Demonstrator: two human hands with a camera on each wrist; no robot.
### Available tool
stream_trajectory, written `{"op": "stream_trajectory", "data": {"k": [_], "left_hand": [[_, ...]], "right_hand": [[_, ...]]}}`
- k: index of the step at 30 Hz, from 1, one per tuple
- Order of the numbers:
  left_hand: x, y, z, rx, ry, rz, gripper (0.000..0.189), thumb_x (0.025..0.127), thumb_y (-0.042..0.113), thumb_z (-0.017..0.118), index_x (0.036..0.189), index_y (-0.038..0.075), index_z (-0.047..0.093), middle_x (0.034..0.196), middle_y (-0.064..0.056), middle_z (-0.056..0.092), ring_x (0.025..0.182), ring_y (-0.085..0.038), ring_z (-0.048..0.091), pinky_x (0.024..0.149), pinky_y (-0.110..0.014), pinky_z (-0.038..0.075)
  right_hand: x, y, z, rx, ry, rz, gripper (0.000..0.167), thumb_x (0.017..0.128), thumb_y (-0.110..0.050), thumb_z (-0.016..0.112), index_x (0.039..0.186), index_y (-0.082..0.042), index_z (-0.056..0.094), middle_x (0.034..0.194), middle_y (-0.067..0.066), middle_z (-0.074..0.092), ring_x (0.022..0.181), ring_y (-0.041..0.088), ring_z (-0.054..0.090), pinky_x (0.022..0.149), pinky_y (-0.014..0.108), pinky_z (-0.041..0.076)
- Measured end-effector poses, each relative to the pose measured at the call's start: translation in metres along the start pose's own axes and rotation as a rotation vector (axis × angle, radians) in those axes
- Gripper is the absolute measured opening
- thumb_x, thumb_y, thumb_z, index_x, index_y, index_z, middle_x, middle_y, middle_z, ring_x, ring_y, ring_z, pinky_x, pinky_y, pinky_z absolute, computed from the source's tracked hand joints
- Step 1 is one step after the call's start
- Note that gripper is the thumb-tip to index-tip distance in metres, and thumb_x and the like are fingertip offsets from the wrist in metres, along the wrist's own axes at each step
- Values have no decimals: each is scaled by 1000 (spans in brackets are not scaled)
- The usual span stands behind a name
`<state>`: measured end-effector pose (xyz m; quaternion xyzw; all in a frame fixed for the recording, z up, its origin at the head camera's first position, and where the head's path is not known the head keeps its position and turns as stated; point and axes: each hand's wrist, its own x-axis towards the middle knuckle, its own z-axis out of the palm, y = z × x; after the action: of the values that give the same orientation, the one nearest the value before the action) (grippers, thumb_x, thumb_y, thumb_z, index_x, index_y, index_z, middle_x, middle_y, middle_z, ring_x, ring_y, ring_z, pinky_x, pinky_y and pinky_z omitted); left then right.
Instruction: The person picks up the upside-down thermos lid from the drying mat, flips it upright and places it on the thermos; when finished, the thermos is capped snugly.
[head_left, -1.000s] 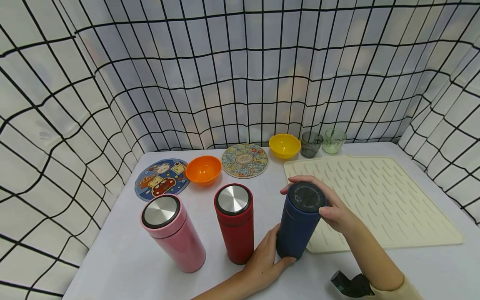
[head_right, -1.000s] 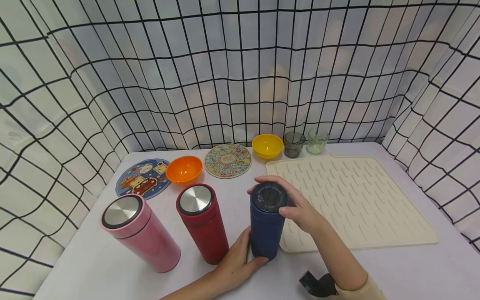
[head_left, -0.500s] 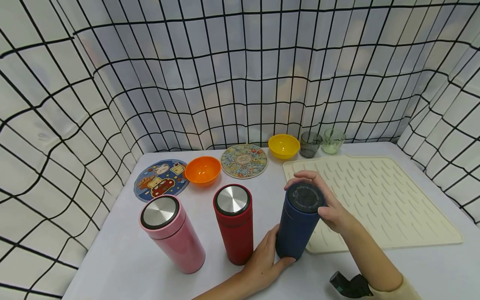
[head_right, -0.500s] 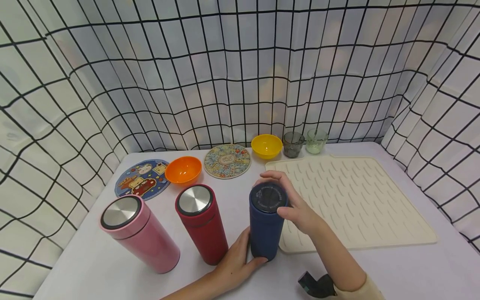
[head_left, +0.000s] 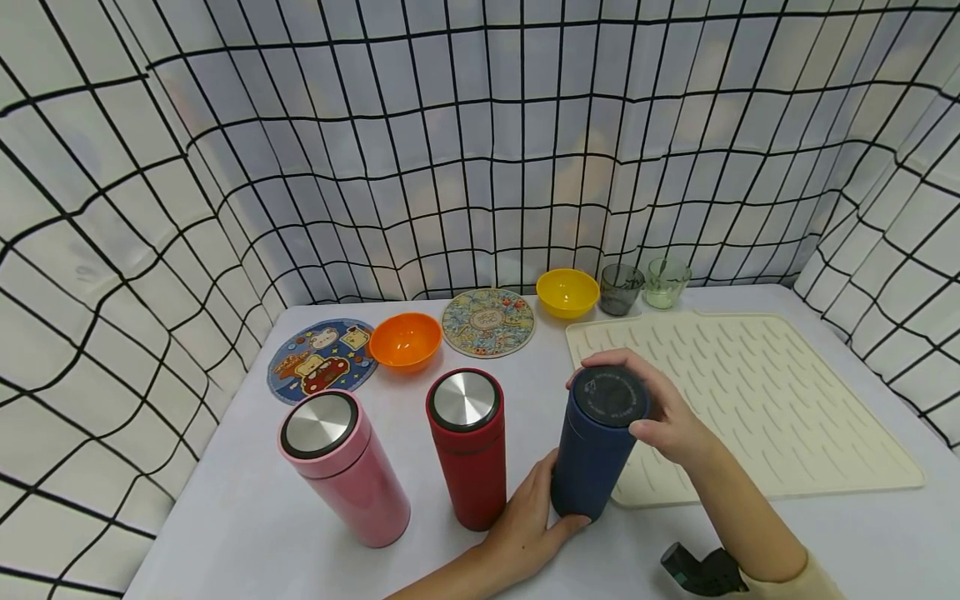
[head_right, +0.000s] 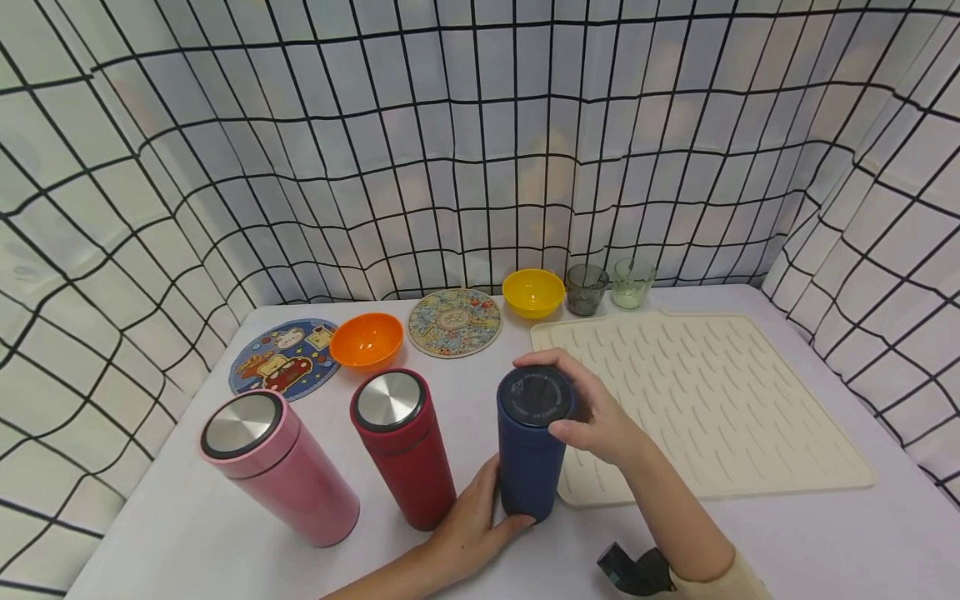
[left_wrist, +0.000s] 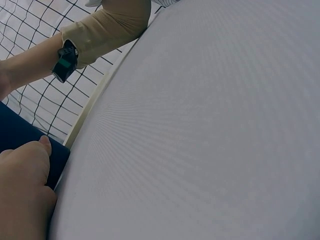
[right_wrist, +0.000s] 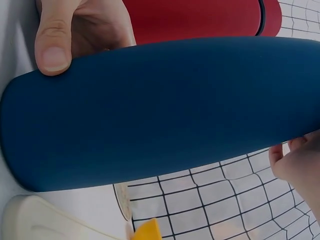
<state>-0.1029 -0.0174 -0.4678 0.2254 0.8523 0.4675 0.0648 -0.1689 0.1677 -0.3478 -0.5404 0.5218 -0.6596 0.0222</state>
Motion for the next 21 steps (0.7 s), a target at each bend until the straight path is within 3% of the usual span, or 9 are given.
{"op": "stream_trajectory", "data": {"k": [6, 13, 16, 21], "left_hand": [[0, -1, 0, -1, 4, 11, 78, 85, 43, 59, 144, 15, 16, 140, -3, 34, 128, -15, 35, 101, -39, 34], [0, -2, 2, 27, 22, 22, 78, 85, 43, 60, 143, 12, 18, 139, -4, 35, 127, -16, 36, 100, -39, 35], [0, -2, 2, 38, 33, 37, 77, 85, 41, 60, 142, 10, 19, 138, -4, 37, 126, -16, 37, 100, -39, 35], [-1, -2, 2, 15, 24, 54, 76, 86, 37, 62, 143, 12, 18, 138, -3, 36, 126, -15, 37, 100, -39, 35]], "right_hand": [[-3, 1, 1, -32, 78, 35, 58, 86, -29, 61, 127, 4, 37, 121, 13, 51, 108, 22, 52, 91, 31, 43], [0, 2, 0, 29, -45, 24, 71, 90, -27, 53, 138, 12, 19, 128, 21, 47, 117, 28, 46, 94, 36, 40], [0, 3, 0, 42, -47, 20, 65, 89, -24, 55, 134, 13, 26, 126, 20, 49, 114, 27, 48, 93, 36, 41], [-2, 3, 1, 45, 15, 26, 59, 84, -23, 65, 126, 8, 37, 122, 17, 51, 108, 24, 52, 91, 33, 44]]}}
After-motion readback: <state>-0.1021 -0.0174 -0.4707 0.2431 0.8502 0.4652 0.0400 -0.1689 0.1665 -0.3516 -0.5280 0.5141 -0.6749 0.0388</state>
